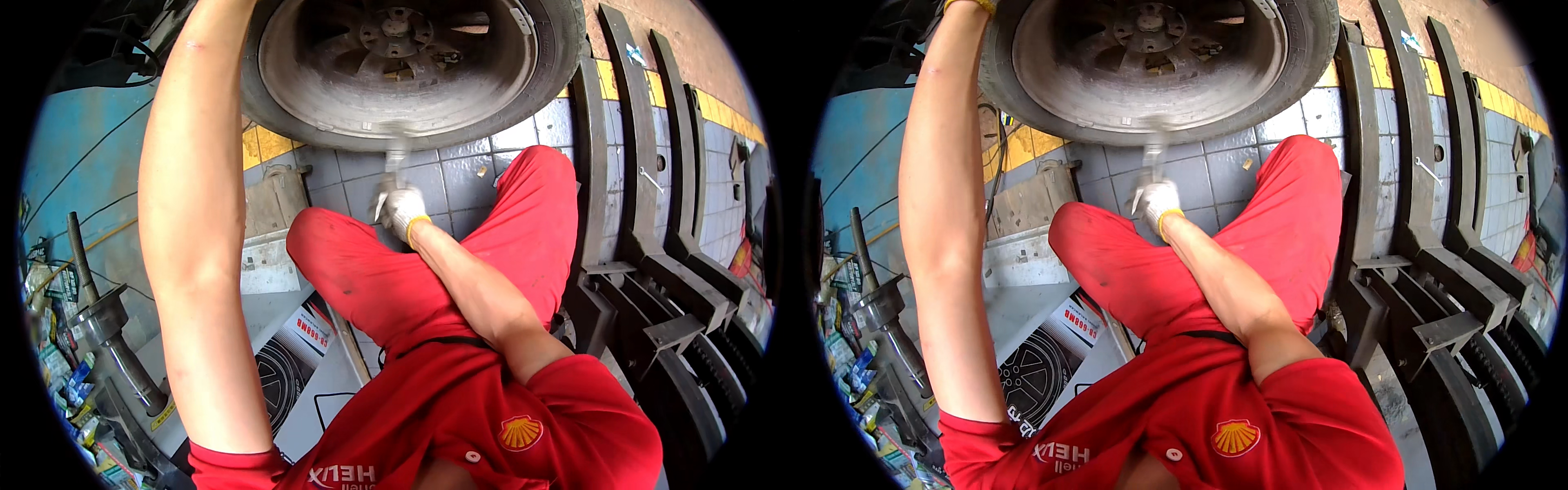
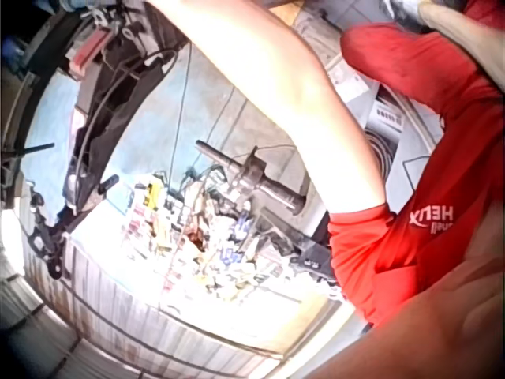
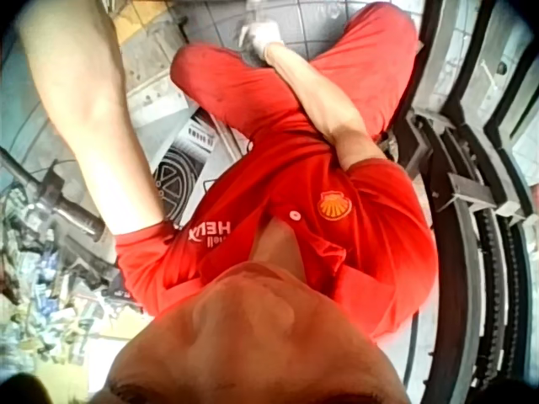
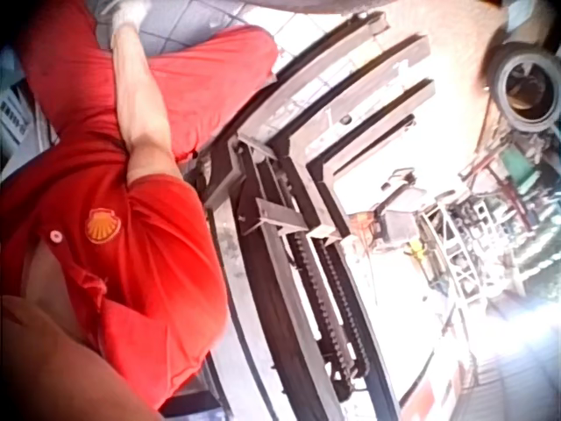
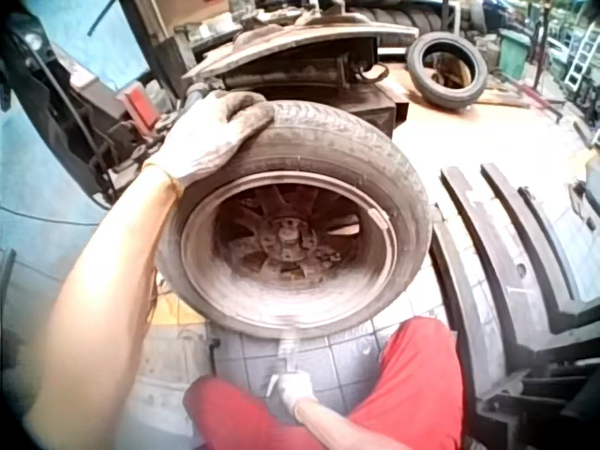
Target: The person removes a tire from a red car, rolls it to a tire changing machine, and uses a pry bar to separate the tire bead from the rim. They then use a pneumatic tool to clean the inside of the rim.
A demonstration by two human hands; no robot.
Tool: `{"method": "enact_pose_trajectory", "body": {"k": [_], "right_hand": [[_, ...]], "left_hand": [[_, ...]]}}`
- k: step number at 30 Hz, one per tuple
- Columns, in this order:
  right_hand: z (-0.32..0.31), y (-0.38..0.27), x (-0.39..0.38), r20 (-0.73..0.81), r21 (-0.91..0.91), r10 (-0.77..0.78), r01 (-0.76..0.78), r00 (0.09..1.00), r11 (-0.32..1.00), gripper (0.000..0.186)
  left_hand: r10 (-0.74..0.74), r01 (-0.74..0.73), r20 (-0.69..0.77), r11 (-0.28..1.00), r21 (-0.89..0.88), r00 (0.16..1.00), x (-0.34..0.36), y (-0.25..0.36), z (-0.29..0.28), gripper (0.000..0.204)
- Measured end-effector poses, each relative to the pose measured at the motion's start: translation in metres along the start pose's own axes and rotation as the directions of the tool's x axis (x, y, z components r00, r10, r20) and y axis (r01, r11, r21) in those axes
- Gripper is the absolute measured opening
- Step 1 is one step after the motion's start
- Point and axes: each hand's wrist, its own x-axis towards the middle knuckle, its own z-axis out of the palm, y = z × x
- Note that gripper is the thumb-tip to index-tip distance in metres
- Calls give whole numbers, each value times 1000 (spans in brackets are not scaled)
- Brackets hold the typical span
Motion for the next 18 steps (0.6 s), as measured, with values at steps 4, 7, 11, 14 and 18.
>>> {"method": "enact_pose_trajectory", "body": {"k": [4, 7, 11, 14, 18], "right_hand": [[15, -27, -26, 261, -60, -23, 40, 965, 997, 31], [8, -19, -11, -48, 201, -150, 157, 988, 967, 33], [4, -28, -35, 372, -332, 89, 43, 924, 942, 35], [11, -31, -40, 436, -309, 65, 82, 898, 948, 36], [-17, -40, -30, 361, -273, 44, 61, 932, 960, 28]], "left_hand": [[-26, 26, 0, 999, -30, 1000, -6, -1, 0, 50], [-11, 15, -44, 997, 79, 999, 0, 9, 0, 50], [-8, 12, -41, 996, 93, 999, -8, 0, -3, 51], [-58, 62, -38, 991, 121, 998, -6, 6, -1, 52], [-44, 50, -46, 991, 128, 998, -9, 5, -4, 52]]}}
